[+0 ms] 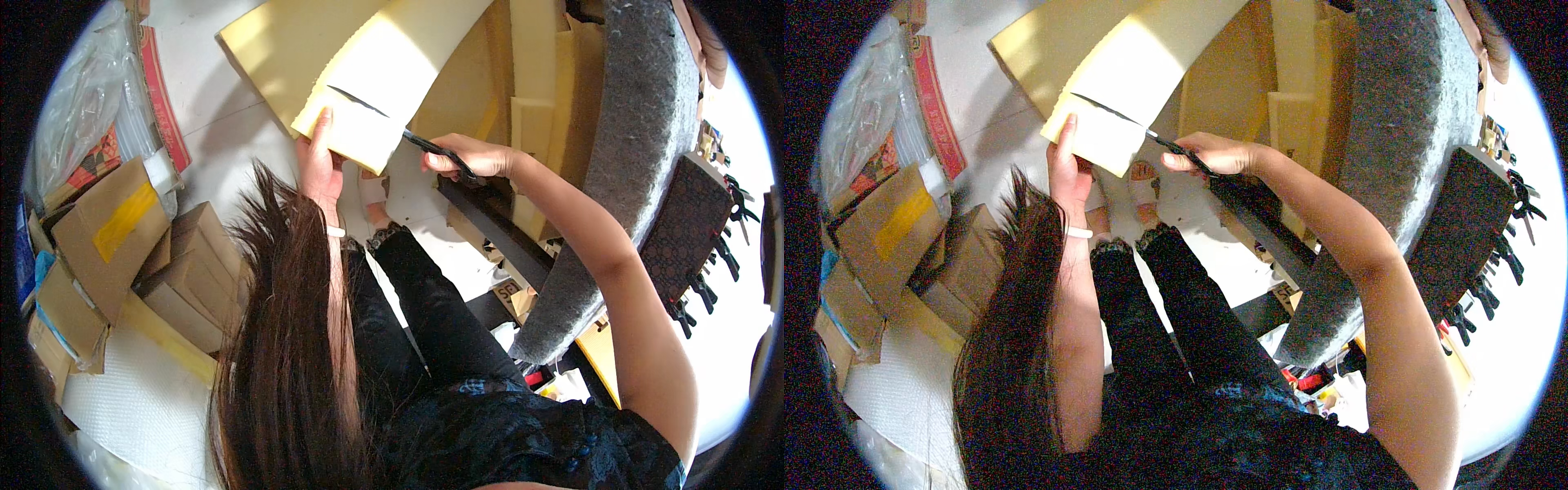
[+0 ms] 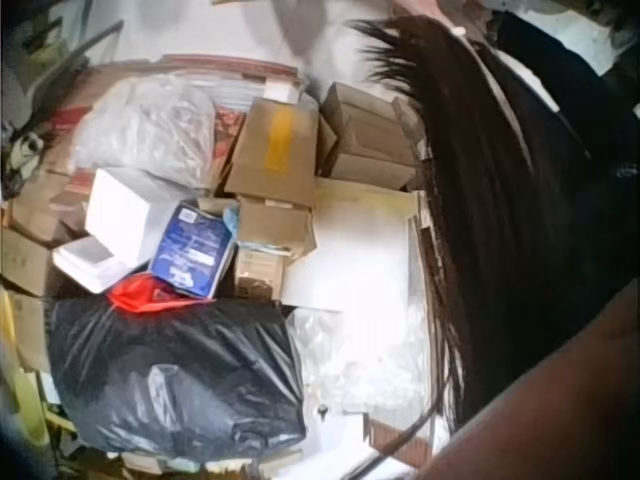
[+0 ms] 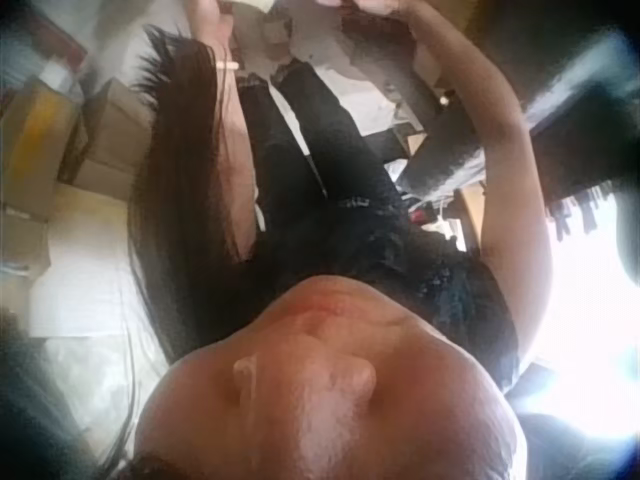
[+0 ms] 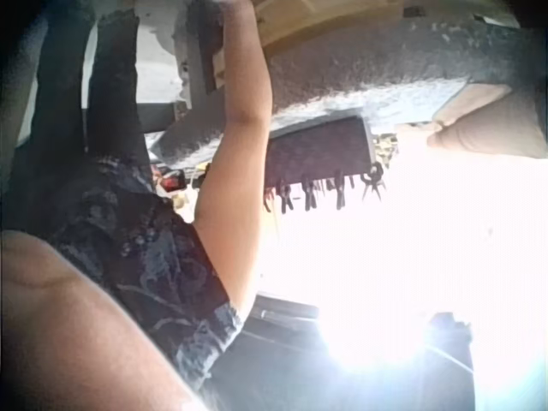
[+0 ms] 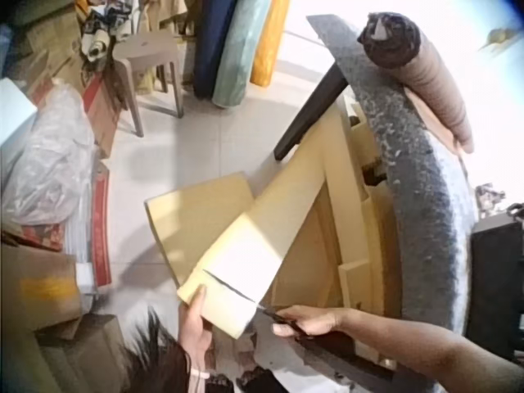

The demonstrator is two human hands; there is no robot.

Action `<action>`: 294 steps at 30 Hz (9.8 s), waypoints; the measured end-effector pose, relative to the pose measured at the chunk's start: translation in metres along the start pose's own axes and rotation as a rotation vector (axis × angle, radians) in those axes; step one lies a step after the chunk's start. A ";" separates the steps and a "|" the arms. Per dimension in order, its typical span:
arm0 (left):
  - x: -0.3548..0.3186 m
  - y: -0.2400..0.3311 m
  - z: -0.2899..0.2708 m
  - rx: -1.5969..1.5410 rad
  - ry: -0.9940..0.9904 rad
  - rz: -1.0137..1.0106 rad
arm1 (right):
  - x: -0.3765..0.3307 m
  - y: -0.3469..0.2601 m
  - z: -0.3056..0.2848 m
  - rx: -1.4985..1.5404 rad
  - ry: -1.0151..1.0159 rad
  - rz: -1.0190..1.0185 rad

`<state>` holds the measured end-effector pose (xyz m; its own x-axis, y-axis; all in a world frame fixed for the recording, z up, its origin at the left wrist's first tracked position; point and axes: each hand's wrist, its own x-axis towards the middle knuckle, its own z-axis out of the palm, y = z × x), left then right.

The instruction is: The person measures a rectangular board clamped in a wooden frame using a metal ruler. They then retrieve a block of yellow foam, cut a piece from it with scissors, and place the foam piece inside the frame on top of the board.

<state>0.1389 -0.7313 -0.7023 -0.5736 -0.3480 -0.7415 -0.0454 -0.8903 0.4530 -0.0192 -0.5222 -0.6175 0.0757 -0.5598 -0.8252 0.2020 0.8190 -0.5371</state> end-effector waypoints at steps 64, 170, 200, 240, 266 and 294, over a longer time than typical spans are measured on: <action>-0.118 0.026 0.046 0.048 -0.327 -0.381 | -0.249 0.006 0.205 -0.245 1.160 -0.003; -0.630 -0.277 0.592 1.131 -0.800 0.950 | -0.799 0.342 -0.045 0.712 1.357 -0.919; -0.486 -0.378 0.684 2.242 -0.313 1.022 | -0.808 0.294 -0.056 -0.868 1.816 -0.405; -0.457 -0.362 0.666 2.387 -0.458 1.013 | -0.800 0.355 -0.033 -0.465 1.804 -0.594; -0.436 -0.357 0.676 2.326 -0.410 1.098 | -0.806 0.353 -0.035 -0.356 1.997 -0.694; -0.430 -0.366 0.674 2.413 -0.451 1.147 | -0.757 0.404 -0.081 0.208 1.852 -0.266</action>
<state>-0.1490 -0.0581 -0.2157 -0.9877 0.1149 -0.1059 0.1077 0.9916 0.0716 -0.0746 0.2424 -0.2238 -0.9548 0.2893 0.0689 0.1392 0.6395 -0.7561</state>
